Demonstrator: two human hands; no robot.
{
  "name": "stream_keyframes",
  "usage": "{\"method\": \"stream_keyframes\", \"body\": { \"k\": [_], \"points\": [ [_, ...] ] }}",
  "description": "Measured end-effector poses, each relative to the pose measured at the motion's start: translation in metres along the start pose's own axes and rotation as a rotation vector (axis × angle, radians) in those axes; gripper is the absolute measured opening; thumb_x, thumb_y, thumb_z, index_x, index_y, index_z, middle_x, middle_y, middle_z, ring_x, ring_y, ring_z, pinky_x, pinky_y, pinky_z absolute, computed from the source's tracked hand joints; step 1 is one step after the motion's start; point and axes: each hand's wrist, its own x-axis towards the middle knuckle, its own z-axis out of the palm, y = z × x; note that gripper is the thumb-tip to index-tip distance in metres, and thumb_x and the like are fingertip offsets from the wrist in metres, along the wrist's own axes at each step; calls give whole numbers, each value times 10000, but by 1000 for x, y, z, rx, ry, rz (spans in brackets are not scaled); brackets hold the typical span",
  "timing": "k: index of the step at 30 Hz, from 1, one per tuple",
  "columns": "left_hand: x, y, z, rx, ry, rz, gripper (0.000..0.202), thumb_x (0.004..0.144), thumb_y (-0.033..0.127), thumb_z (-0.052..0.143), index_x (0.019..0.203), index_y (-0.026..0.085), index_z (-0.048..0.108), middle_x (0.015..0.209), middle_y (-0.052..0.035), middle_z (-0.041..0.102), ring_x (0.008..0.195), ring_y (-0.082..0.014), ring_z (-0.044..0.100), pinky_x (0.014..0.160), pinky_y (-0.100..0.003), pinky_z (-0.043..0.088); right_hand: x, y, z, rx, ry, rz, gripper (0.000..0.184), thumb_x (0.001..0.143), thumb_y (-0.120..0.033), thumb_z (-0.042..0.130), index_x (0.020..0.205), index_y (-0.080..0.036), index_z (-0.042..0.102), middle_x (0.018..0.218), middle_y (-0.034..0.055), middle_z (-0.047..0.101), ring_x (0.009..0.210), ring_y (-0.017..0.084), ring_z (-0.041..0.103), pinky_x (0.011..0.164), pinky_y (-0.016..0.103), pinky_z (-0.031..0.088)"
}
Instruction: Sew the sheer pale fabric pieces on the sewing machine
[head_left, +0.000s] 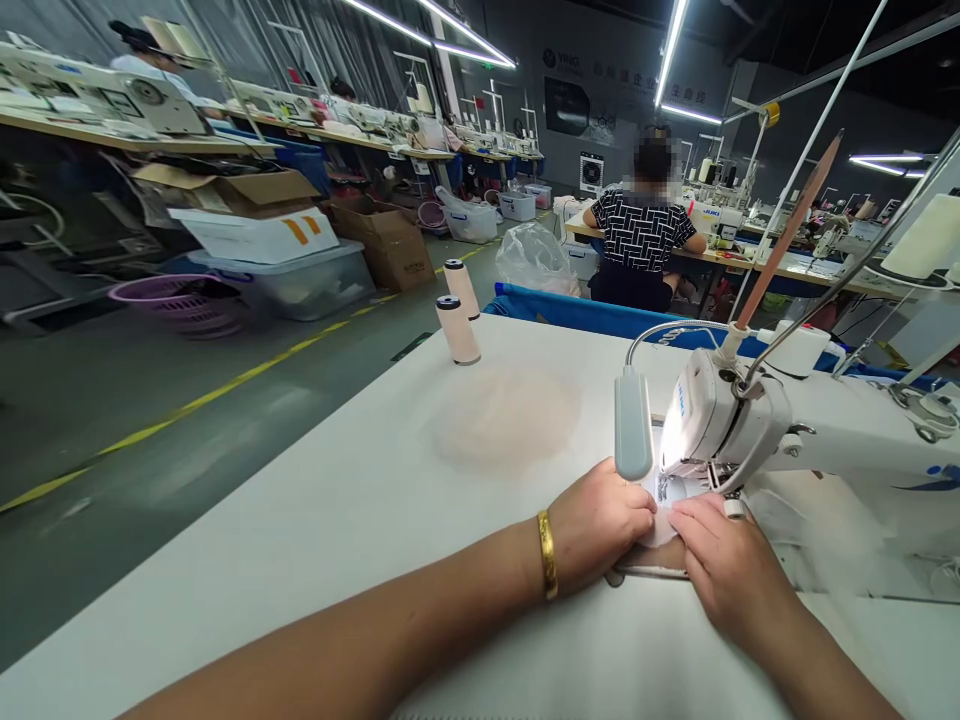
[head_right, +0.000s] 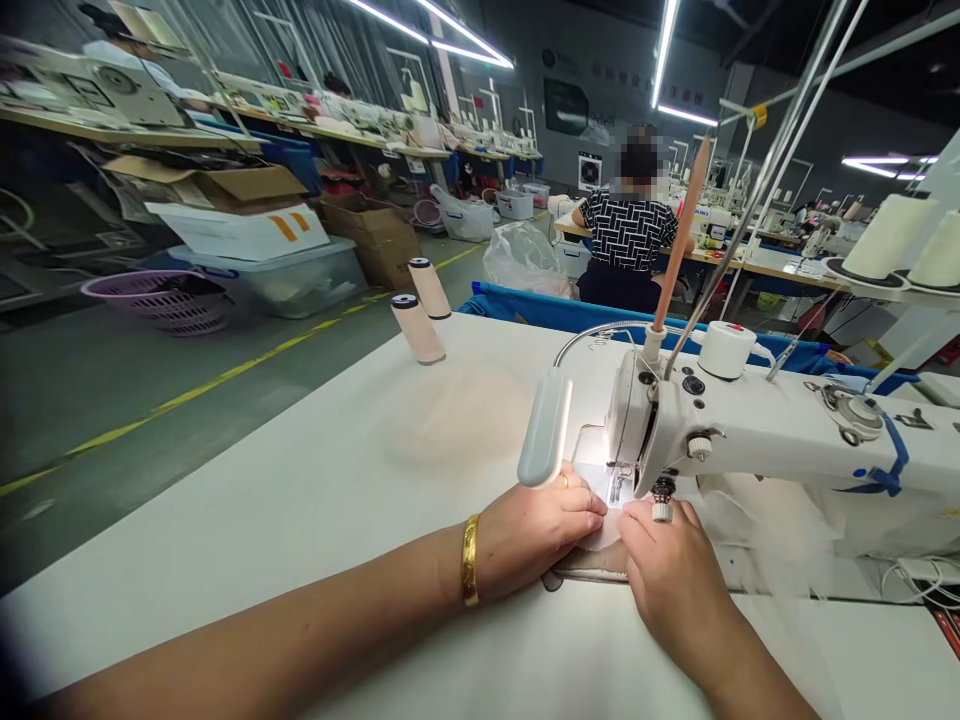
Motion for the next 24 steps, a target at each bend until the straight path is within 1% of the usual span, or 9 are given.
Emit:
{"method": "stream_keyframes", "body": {
  "k": [4,8,12,16,18,20,21,22,24],
  "points": [
    [4,-4,0,20,12,-2,239,906,45,550,726,189,613,857,-41,723,790,-182,637,902,-359,481,1,2,3,-32,-12,23,402,875,25,421,1101,-205,661,1119,95,725,998,277,632,715,355,472],
    [8,-6,0,50,15,-35,266,928,58,503,725,186,617,837,-39,707,797,-189,612,857,-339,477,1,5,5,-95,-14,58,427,856,8,442,1135,-207,683,1186,101,729,993,285,647,736,376,499],
    [10,-7,1,54,14,-59,252,922,69,489,747,185,629,840,-47,702,824,-205,610,831,-347,478,0,9,6,-119,-41,82,440,862,-24,462,1197,-192,694,1198,118,729,988,284,658,747,388,529],
    [9,-8,1,24,14,-80,235,920,68,494,763,187,622,863,-55,703,862,-211,634,848,-350,482,-1,12,9,-116,-31,89,464,883,-49,476,1280,-176,679,1197,135,733,1031,298,661,820,418,566],
    [9,-9,-1,-3,4,-104,185,933,110,514,807,192,621,912,-65,701,909,-222,642,883,-359,488,-2,13,9,-111,-20,96,467,903,-54,471,1308,-174,669,1192,139,736,1055,300,665,831,417,581],
    [10,-10,-3,-25,-28,-167,45,926,194,584,893,197,615,970,-68,692,935,-236,637,900,-373,493,-2,13,9,-106,-6,91,456,926,-54,459,1316,-170,665,1187,145,738,1079,303,668,855,428,589],
    [12,-9,-5,-27,-51,-209,71,908,255,637,941,199,609,993,-68,685,939,-247,630,890,-380,496,-2,13,7,-103,5,85,449,934,-52,450,1311,-167,664,1185,149,739,1097,307,668,881,444,588],
    [13,-8,-8,-20,-74,-250,178,880,320,692,974,199,603,1004,-70,678,937,-258,622,869,-386,498,-1,12,6,-95,19,77,442,941,-45,440,1304,-166,663,1185,150,741,1116,311,665,913,462,582],
    [17,-2,-15,29,-108,-314,319,818,423,776,959,193,607,987,-77,664,930,-281,607,823,-395,493,1,9,1,-48,52,48,437,952,-24,417,1291,-176,647,1197,138,742,1144,301,662,968,481,563]
  ]
}}
